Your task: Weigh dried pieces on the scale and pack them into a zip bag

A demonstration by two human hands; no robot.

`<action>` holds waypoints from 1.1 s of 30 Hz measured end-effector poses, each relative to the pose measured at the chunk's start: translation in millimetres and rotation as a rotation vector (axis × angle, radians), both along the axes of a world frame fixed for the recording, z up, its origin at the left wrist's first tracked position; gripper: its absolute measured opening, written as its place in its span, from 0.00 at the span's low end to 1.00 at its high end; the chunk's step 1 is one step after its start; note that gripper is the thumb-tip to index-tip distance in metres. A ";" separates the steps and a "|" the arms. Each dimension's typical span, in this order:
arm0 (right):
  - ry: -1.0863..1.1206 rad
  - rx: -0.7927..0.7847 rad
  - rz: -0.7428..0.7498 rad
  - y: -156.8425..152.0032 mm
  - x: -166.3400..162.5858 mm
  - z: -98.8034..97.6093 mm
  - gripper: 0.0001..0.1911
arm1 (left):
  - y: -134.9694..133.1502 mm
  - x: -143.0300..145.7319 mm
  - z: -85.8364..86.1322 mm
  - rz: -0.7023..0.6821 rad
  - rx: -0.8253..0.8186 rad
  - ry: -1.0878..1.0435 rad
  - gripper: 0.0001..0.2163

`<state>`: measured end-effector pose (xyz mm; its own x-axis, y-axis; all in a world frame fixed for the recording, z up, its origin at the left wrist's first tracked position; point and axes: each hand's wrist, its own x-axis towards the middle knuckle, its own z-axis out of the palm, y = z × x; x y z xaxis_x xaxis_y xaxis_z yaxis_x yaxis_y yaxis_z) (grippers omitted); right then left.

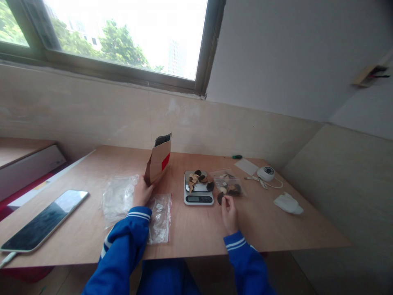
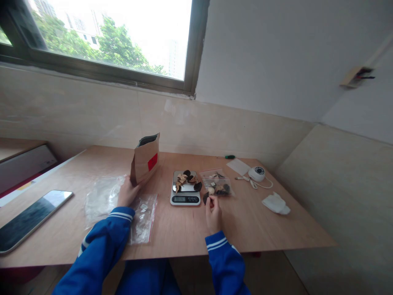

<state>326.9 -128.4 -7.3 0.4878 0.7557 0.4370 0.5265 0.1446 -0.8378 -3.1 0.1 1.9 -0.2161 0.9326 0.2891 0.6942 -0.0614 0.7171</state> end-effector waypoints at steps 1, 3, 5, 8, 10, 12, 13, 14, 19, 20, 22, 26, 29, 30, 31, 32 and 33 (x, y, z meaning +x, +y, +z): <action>0.007 0.003 -0.002 0.2 -0.2 0.2 0.19 | -0.2 0.1 0.5 0.004 -0.010 0.002 0.23; 0.011 0.002 0.004 1.2 -1.2 1.5 0.19 | -0.4 0.2 1.3 0.006 -0.027 -0.001 0.23; 0.006 -0.008 0.013 2.0 -2.1 2.3 0.19 | -0.5 0.2 1.7 0.003 -0.040 -0.008 0.23; -0.027 -0.014 0.016 2.2 -1.9 0.3 0.18 | -0.9 0.2 2.4 -0.004 -0.050 -0.023 0.22; -0.064 -0.002 0.015 2.1 -0.6 -2.7 0.16 | -1.5 0.6 3.3 -0.008 -0.051 -0.038 0.23; -0.116 0.030 0.006 2.3 0.5 -4.8 0.14 | -2.0 1.2 4.3 -0.008 -0.056 -0.046 0.23; -0.154 0.051 0.005 2.6 0.6 -4.6 0.13 | -2.1 1.4 4.7 -0.006 -0.060 -0.045 0.23; -0.199 0.073 0.009 3.2 0.3 -3.1 0.12 | -2.2 1.6 4.9 -0.006 -0.061 -0.041 0.23; -0.494 0.153 0.075 15.7 -10.8 23.1 0.10 | -1.8 1.4 4.1 -0.021 -0.034 -0.034 0.23; -0.551 0.153 0.090 20.6 -14.4 29.6 0.11 | -1.7 1.2 3.8 -0.021 -0.032 -0.037 0.23; -0.650 0.131 0.119 31.5 -21.4 39.3 0.11 | -1.7 0.9 3.1 -0.019 -0.030 -0.044 0.22; -0.767 0.042 0.155 48.1 -29.1 38.4 0.12 | -0.8 -0.1 0.7 -0.025 -0.013 -0.056 0.22; -0.757 0.018 0.177 48.4 -26.2 25.1 0.14 | 0.5 -0.7 -1.7 -0.031 0.004 -0.055 0.22; -0.735 0.025 0.177 46.6 -23.7 20.3 0.16 | 0.9 -0.8 -2.4 -0.033 0.011 -0.050 0.22; -0.709 0.034 0.168 44.2 -20.9 15.9 0.17 | 1.1 -0.8 -2.8 -0.032 0.019 -0.042 0.22; -0.680 0.043 0.154 41.6 -17.8 11.8 0.18 | 1.1 -0.7 -2.9 -0.030 0.025 -0.034 0.22; -0.654 0.049 0.137 39.3 -14.8 8.1 0.19 | 1.0 -0.6 -2.8 -0.027 0.026 -0.029 0.22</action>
<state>312.0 -89.1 0.8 0.0120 0.7636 0.6456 0.8976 0.2763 -0.3434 -3.7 1.1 -0.9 -0.1999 0.9305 0.3070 0.6713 -0.0981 0.7346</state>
